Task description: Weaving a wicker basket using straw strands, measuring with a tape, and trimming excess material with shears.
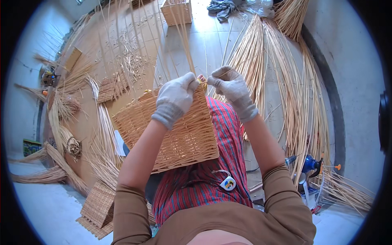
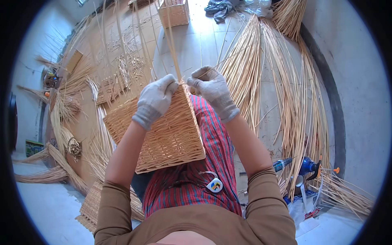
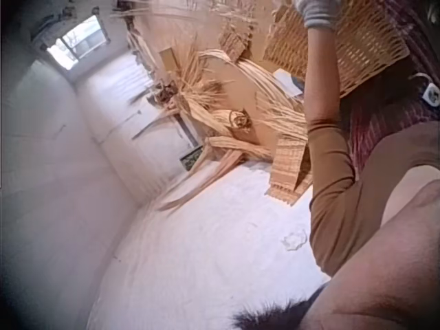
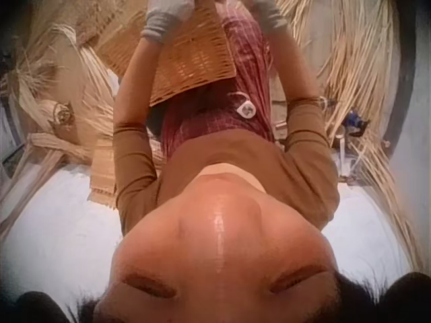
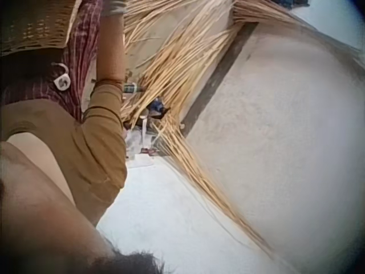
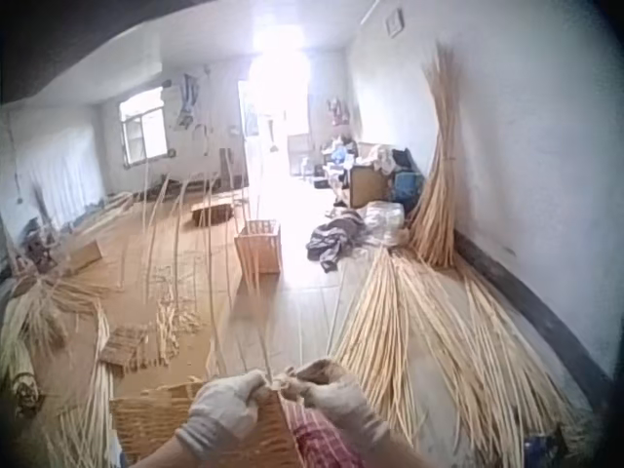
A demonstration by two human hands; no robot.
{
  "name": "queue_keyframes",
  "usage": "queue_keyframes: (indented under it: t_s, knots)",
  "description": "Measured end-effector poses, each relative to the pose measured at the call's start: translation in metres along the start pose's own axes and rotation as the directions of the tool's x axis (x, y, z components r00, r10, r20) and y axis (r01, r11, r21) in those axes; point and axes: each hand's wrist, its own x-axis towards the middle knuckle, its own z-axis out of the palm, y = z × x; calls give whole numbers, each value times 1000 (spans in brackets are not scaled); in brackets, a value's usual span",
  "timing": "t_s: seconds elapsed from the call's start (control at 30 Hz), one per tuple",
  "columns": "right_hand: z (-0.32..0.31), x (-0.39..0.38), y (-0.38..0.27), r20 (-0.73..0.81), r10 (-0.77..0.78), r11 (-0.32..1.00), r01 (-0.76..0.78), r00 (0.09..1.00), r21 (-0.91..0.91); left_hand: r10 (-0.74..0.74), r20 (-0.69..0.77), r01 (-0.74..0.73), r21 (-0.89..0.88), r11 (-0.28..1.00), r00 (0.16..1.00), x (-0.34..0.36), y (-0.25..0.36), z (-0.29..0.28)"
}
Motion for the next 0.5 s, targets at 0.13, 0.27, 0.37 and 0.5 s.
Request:
queue_keyframes:
  t_s: [0.13, 0.27, 0.37, 0.5]
  knots:
    - [17, 5, 26, 291, 78, 962, -148, 954, 229, -18, -109, -8, -228, 974, 994, -43, -6, -25]
    - [56, -38, 4, 343, 27, 969, -110, 939, 223, -68, -368, -112, -447, 887, 927, -102, 10, -63]
    - [73, -97, -38, 279, 58, 971, -119, 958, 206, -158, -422, -248, -752, 611, 893, -133, 17, -83]
    - [79, -122, -19, 188, -53, 947, -10, 981, 320, 37, -374, -318, -728, 607, 927, -119, -24, -82]
